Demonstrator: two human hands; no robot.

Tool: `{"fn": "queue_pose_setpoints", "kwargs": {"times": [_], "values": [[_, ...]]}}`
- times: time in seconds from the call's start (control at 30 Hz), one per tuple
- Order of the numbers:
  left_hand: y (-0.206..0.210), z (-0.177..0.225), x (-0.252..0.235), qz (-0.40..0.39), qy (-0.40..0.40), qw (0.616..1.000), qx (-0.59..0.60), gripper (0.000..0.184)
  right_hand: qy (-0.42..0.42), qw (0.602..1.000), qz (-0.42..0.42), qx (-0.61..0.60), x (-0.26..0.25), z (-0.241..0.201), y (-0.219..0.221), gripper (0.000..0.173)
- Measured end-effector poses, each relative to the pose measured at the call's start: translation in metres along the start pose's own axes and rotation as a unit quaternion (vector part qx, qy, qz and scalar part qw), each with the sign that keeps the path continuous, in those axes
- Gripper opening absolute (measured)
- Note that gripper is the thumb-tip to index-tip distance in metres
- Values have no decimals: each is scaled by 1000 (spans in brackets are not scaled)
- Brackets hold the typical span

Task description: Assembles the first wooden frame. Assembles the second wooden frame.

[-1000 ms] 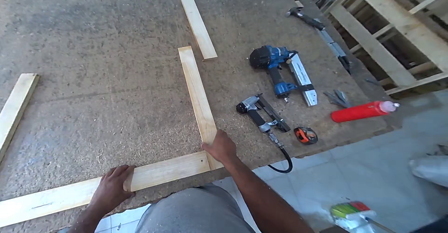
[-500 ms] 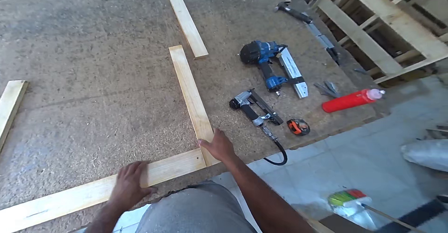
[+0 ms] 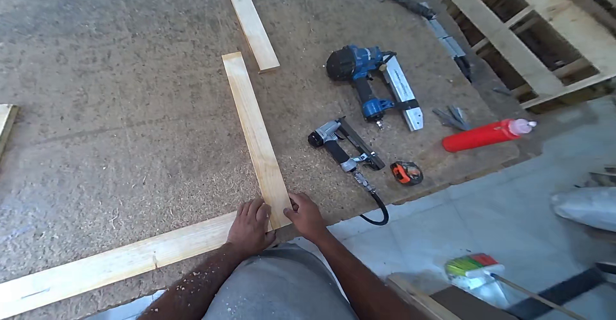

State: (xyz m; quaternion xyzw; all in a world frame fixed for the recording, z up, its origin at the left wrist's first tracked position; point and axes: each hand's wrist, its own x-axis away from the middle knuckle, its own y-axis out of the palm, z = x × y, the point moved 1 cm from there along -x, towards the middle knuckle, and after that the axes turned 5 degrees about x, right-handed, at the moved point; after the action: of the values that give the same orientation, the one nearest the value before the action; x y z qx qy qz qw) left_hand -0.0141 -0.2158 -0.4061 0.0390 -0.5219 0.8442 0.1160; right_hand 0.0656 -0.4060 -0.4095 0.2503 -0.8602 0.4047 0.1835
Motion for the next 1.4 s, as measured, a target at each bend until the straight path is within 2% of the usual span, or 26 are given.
{"fn": "queue_pose_setpoints", "kwargs": {"times": [0.1, 0.27, 0.47, 0.63, 0.67, 0.73, 0.8, 0.83, 0.9, 0.97, 1.07, 1.17, 1.27, 1.37, 1.4], "values": [[7, -2, 3, 67, 20, 997, -18, 58, -11, 1000, 7, -11, 1, 2, 1, 48], [11, -4, 2, 100, 33, 994, -26, 59, -14, 1000, -9, 0, 0, 0, -5, 48], [11, -4, 0, 88, 25, 996, -10, 59, 0, 997, -50, 61, -4, -9, -12, 47], [3, 3, -3, 81, 23, 996, -30, 60, -21, 985, -134, 110, -9, -26, -39, 49], [1, 3, -4, 77, 20, 996, -27, 63, -31, 986, -107, 126, -10, -24, -48, 51], [-6, 4, -5, 48, 12, 999, -8, 73, -45, 985, 32, 163, -18, -12, -69, 56], [-18, 0, -6, -6, -6, 1000, 22, 87, -46, 966, 178, 184, -40, 4, -99, 62], [-25, -4, -8, -34, -13, 999, 30, 87, -31, 955, 222, 192, -54, 10, -113, 68], [-39, -13, -17, -96, -3, 995, 15, 79, 21, 948, 237, 212, -82, 21, -131, 84], [-57, -18, -35, -155, 37, 987, -22, 75, 58, 945, 204, 249, -104, 31, -139, 92], [-74, -15, -69, -213, 132, 964, -83, 94, 83, 948, 145, 273, -115, 33, -148, 90], [-72, -5, -100, -258, 235, 929, -123, 113, 98, 967, 88, 218, -88, 24, -163, 81], [-59, 4, -113, -300, 288, 899, -135, 126, 101, 989, 35, 103, -10, 2, -170, 64], [-52, 2, -117, -321, 312, 885, -131, 124, 100, 993, -42, -54, 78, -11, -146, 34], [-51, 0, -118, -320, 318, 883, -128, 122, 86, 988, -62, -116, 100, -15, -130, 29]]}}
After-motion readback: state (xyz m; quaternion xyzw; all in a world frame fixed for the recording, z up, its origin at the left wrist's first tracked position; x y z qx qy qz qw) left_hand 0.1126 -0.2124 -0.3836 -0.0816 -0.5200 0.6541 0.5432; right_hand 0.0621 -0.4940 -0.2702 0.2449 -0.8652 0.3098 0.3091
